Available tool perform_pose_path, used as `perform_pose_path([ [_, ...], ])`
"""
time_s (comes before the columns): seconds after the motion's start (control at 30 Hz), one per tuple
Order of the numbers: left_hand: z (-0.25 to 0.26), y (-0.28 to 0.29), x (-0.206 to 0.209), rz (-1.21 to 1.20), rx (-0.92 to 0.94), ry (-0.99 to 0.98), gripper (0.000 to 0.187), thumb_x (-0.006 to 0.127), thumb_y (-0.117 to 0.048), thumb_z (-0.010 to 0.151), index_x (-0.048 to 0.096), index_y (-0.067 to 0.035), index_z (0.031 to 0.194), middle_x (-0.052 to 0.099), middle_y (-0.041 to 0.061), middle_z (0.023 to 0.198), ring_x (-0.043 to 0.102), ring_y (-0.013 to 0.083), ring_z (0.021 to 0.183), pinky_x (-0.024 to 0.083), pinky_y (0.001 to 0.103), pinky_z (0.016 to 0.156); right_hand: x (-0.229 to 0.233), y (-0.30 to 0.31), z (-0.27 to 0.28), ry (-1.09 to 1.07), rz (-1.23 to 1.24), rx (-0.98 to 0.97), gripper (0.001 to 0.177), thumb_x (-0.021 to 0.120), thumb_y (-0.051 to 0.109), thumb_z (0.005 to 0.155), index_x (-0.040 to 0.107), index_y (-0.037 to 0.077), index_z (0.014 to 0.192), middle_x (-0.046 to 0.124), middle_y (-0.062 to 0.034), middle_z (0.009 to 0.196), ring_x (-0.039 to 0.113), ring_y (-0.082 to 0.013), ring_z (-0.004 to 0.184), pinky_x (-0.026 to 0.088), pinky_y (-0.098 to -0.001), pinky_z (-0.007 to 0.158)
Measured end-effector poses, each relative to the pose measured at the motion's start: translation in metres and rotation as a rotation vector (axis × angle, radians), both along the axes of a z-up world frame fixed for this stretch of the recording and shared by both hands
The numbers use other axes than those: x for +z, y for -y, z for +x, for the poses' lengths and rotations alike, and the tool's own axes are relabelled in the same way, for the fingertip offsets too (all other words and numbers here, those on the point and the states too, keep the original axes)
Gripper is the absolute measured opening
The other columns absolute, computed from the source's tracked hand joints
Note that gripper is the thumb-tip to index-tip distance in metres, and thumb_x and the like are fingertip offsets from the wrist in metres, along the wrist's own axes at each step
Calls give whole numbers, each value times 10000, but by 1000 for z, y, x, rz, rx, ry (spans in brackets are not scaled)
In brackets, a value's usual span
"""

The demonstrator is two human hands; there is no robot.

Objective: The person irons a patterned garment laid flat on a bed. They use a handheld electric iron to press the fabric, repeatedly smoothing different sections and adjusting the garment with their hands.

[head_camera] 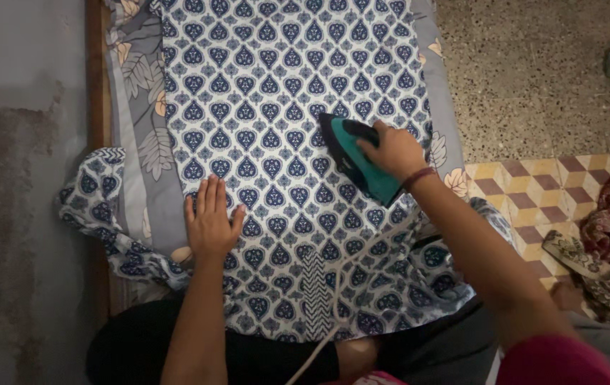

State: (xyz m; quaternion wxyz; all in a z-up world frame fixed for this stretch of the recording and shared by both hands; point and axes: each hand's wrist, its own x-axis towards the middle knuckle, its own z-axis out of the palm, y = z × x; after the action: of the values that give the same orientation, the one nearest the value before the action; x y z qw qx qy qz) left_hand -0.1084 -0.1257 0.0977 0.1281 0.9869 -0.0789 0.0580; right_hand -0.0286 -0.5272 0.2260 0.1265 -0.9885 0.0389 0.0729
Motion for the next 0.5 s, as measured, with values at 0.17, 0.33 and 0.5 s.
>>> perform_pose_path([
  [0.17,1,1,3,-9,7,1,735,408,-556,1000,423,-87,1566,362,82,1654,278,235,1534,158,520,1236,0,10,26,72,15,-55,502,687,501,917,674,70,1174,730,-252,932,715,-448,863,579,-532,776],
  [0.33,-1,0,2,-3,-2,46,719,426,-550,1017,435,-86,1566,390,87,1655,311,239,1545,186,524,1254,-7,18,65,122,25,-94,495,716,497,920,690,47,1123,731,-253,942,707,-451,901,569,-536,814],
  [0.5,0,-1,-5,23,0,62,723,420,-566,1016,440,-92,1561,401,85,1649,327,239,1539,202,537,1242,-12,23,93,137,12,-163,502,715,484,901,680,48,1145,720,-259,960,697,-455,911,559,-548,802],
])
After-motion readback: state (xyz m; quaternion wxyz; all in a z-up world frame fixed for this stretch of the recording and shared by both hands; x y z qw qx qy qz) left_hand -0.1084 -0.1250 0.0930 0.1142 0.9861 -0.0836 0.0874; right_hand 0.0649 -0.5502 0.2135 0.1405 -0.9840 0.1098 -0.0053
